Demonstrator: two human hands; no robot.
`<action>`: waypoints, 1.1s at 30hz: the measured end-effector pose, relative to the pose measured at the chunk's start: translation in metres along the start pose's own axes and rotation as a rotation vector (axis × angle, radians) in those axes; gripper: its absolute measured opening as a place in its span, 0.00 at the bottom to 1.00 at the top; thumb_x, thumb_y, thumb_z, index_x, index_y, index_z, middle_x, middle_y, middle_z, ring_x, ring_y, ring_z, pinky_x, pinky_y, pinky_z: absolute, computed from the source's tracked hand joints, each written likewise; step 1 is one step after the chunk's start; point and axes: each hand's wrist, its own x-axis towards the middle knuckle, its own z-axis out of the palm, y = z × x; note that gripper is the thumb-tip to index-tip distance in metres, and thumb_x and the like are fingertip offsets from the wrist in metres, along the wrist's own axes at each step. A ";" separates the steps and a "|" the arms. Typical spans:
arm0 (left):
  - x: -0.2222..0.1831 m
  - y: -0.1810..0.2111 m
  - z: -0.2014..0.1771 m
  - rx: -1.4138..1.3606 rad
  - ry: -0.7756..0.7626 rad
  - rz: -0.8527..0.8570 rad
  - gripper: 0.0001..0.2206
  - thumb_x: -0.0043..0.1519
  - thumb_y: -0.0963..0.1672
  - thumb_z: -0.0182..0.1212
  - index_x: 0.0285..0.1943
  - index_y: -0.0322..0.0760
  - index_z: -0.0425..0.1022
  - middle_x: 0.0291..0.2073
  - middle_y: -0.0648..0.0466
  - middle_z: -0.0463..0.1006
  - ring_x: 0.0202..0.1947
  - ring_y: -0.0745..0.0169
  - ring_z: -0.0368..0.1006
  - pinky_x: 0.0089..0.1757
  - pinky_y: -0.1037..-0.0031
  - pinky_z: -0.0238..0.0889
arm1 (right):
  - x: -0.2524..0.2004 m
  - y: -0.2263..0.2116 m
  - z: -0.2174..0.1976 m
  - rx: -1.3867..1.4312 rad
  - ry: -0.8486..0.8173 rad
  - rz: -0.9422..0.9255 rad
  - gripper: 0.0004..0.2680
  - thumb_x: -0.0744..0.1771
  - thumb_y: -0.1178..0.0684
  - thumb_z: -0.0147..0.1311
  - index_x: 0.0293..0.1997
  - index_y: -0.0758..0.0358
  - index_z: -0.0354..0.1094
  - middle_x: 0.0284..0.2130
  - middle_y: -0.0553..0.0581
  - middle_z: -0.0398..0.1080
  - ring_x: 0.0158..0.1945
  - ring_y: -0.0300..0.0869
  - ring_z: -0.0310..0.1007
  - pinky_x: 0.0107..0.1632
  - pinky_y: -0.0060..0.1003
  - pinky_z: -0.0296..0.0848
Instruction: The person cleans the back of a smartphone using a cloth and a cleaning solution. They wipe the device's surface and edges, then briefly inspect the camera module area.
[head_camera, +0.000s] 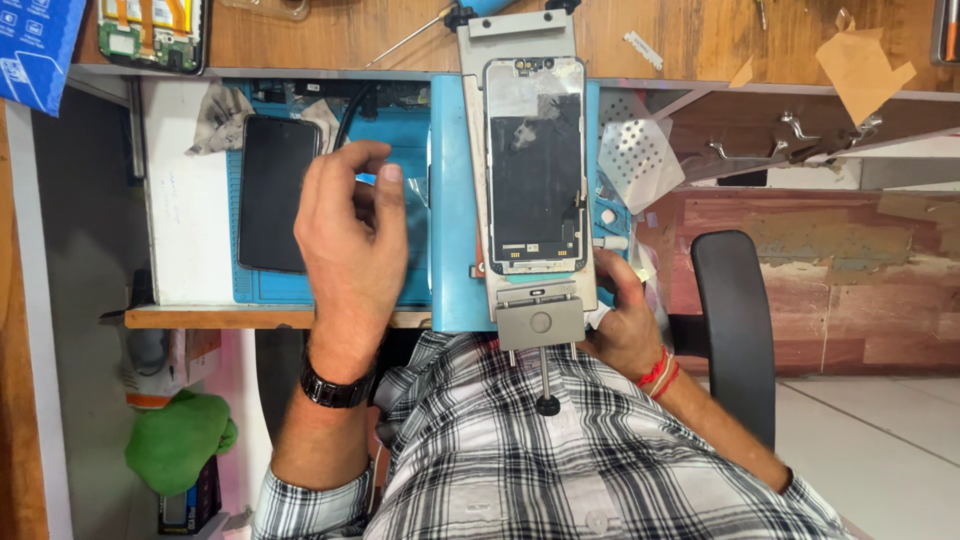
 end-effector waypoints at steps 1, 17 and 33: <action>0.000 0.001 0.000 -0.007 -0.004 -0.008 0.07 0.70 0.39 0.62 0.54 0.30 0.74 0.42 0.51 0.74 0.30 0.67 0.68 0.32 0.75 0.63 | 0.000 0.000 0.001 -0.003 0.008 -0.003 0.23 0.55 0.60 0.72 0.54 0.60 0.71 0.65 0.71 0.53 0.63 0.60 0.67 0.60 0.46 0.76; -0.006 0.004 0.000 -0.031 -0.030 0.017 0.06 0.71 0.40 0.61 0.54 0.31 0.74 0.43 0.50 0.75 0.32 0.65 0.71 0.35 0.75 0.65 | 0.008 -0.001 0.001 0.038 0.038 -0.064 0.25 0.57 0.59 0.72 0.59 0.62 0.65 0.64 0.70 0.54 0.64 0.60 0.67 0.62 0.47 0.75; -0.017 0.004 0.002 -0.058 -0.034 0.014 0.06 0.70 0.40 0.61 0.54 0.32 0.75 0.42 0.50 0.75 0.31 0.65 0.72 0.34 0.75 0.65 | 0.020 -0.017 -0.005 -0.012 0.011 0.028 0.23 0.55 0.60 0.73 0.54 0.60 0.70 0.63 0.66 0.55 0.62 0.56 0.70 0.62 0.43 0.75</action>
